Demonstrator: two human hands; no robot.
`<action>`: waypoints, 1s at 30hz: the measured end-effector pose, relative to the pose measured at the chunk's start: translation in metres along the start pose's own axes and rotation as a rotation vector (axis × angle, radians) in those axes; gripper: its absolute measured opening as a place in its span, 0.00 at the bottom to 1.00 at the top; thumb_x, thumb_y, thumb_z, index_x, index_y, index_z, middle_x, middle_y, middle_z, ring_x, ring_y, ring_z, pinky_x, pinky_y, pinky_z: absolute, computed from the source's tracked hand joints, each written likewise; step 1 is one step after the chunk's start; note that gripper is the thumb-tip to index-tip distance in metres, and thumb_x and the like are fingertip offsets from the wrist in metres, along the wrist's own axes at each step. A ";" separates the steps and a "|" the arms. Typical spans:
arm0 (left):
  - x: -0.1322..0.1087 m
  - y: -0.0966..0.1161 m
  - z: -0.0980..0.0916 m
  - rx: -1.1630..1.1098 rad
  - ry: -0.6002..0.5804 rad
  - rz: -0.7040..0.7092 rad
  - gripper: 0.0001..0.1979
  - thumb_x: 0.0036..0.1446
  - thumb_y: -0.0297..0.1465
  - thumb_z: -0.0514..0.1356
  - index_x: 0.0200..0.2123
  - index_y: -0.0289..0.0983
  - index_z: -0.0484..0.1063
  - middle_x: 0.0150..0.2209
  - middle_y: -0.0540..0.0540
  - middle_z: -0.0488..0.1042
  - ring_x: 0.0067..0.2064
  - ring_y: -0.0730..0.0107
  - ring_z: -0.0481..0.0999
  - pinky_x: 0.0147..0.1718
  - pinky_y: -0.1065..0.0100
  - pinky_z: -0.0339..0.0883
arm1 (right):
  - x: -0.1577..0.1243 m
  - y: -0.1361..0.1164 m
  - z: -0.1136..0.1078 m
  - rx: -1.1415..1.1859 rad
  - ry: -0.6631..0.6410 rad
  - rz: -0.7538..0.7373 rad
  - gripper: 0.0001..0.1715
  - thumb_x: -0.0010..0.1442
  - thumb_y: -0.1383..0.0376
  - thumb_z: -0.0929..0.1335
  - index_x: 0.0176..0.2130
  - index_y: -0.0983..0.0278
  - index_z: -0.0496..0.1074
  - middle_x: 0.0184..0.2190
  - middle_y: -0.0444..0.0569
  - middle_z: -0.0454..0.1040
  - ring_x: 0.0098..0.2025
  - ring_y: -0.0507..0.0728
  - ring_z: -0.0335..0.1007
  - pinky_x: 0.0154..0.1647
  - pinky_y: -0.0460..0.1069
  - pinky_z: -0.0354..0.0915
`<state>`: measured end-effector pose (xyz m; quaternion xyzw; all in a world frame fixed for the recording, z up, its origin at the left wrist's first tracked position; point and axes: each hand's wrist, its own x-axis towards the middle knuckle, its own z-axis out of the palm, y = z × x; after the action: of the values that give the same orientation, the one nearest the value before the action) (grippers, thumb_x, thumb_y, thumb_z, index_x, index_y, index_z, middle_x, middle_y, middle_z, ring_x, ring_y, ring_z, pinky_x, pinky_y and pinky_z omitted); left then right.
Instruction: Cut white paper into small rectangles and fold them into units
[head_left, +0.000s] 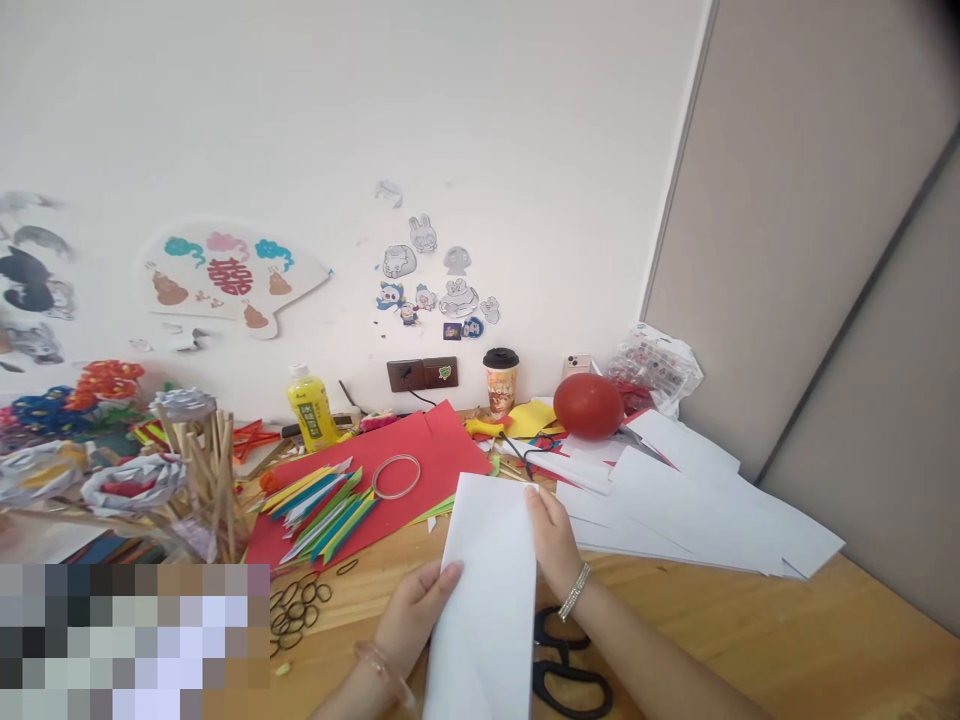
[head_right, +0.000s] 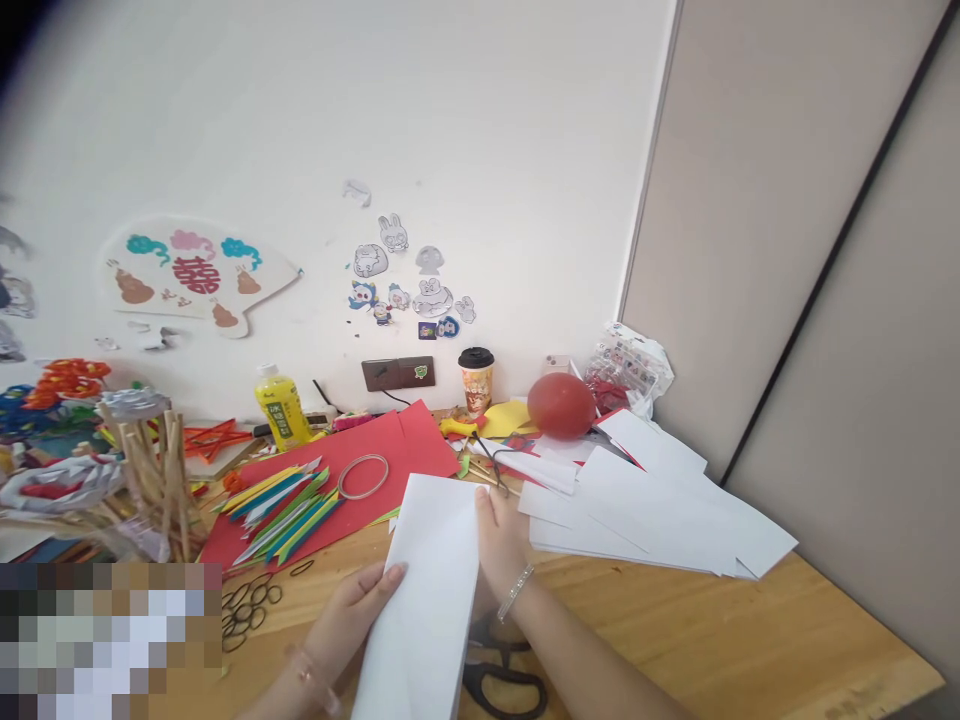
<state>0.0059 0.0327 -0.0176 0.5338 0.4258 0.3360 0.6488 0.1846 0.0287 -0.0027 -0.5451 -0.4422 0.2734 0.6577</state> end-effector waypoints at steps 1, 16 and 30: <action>0.000 0.000 -0.001 0.006 -0.023 0.000 0.25 0.36 0.52 0.62 0.22 0.34 0.70 0.20 0.50 0.71 0.22 0.73 0.67 0.21 0.73 0.59 | 0.001 0.001 0.000 0.007 0.005 0.007 0.20 0.56 0.51 0.58 0.23 0.62 0.59 0.20 0.41 0.62 0.24 0.53 0.58 0.26 0.47 0.56; 0.001 0.002 -0.004 0.116 -0.184 -0.061 0.24 0.35 0.50 0.64 0.24 0.33 0.70 0.21 0.49 0.74 0.23 0.71 0.71 0.21 0.72 0.62 | 0.020 0.000 -0.012 0.034 0.125 -0.004 0.18 0.55 0.54 0.59 0.21 0.61 0.53 0.19 0.37 0.51 0.23 0.50 0.48 0.25 0.46 0.51; -0.002 0.005 -0.002 0.125 -0.164 -0.079 0.25 0.39 0.51 0.62 0.29 0.34 0.67 0.18 0.47 0.75 0.18 0.66 0.74 0.18 0.70 0.68 | 0.023 -0.004 -0.021 0.097 -0.081 0.030 0.21 0.58 0.49 0.56 0.33 0.62 0.63 0.29 0.44 0.66 0.31 0.53 0.62 0.30 0.46 0.58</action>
<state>0.0035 0.0329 -0.0124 0.5817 0.4121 0.2383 0.6596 0.2130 0.0368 0.0074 -0.5078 -0.4464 0.3261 0.6607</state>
